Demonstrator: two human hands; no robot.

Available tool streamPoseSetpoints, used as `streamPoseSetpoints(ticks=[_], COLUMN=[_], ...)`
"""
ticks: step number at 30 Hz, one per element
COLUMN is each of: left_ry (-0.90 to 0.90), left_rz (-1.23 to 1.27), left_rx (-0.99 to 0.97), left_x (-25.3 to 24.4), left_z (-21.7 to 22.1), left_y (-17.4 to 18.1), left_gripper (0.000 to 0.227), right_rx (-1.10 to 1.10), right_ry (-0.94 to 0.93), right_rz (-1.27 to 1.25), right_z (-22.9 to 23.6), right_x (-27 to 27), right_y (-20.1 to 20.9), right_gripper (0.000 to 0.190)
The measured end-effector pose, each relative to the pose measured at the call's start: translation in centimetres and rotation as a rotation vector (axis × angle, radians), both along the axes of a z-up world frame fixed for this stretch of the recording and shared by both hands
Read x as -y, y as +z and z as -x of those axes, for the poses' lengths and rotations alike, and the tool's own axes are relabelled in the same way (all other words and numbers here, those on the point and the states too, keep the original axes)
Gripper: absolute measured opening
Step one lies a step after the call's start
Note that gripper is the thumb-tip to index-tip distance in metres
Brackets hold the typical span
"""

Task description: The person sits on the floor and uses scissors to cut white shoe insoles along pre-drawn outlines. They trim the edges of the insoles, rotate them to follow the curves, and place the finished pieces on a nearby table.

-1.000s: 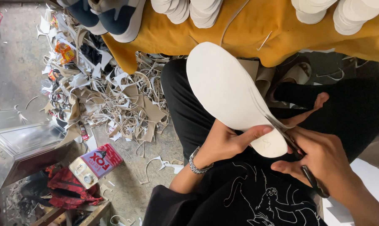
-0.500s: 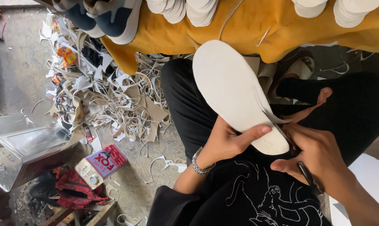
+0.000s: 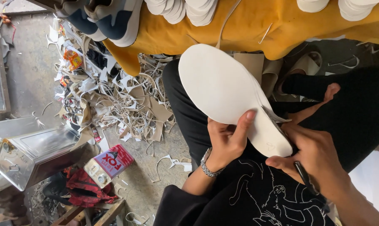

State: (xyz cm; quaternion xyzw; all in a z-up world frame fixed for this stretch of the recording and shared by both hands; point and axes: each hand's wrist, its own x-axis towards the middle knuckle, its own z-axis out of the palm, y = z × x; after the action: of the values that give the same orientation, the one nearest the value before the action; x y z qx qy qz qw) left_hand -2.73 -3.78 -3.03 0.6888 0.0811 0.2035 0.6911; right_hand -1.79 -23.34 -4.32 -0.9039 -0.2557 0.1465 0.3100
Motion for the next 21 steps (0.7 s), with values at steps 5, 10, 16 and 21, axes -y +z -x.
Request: streamPoseSetpoints(ticks=[5,10,16,21], left_ry=[-0.053,-0.052,-0.097,-0.095], left_rz=[0.000,-0.023,-0.006,0.028], left_rx=[-0.013,0.002,0.003,-0.001], left_x=[0.1,-0.1,-0.2,0.4], left_z=[0.3,0.1,0.3,0.7], left_y=[-0.5,0.0,0.0,0.6], left_gripper=[0.045,0.049,0.046,0.052], right_rx=[-0.061,-0.007,-0.053,0.045], right_ry=[-0.030,-0.020,-0.051,-0.086], right_rz=[-0.052,-0.065,-0.142,-0.168], right_z=[0.0,0.1,0.1,0.8], right_x=[-0.7,-0.8,-1.5,-2.4], right_y=[1.0,0.2,1.6,1.9], right_gripper=[0.077,0.077,0.077,0.071])
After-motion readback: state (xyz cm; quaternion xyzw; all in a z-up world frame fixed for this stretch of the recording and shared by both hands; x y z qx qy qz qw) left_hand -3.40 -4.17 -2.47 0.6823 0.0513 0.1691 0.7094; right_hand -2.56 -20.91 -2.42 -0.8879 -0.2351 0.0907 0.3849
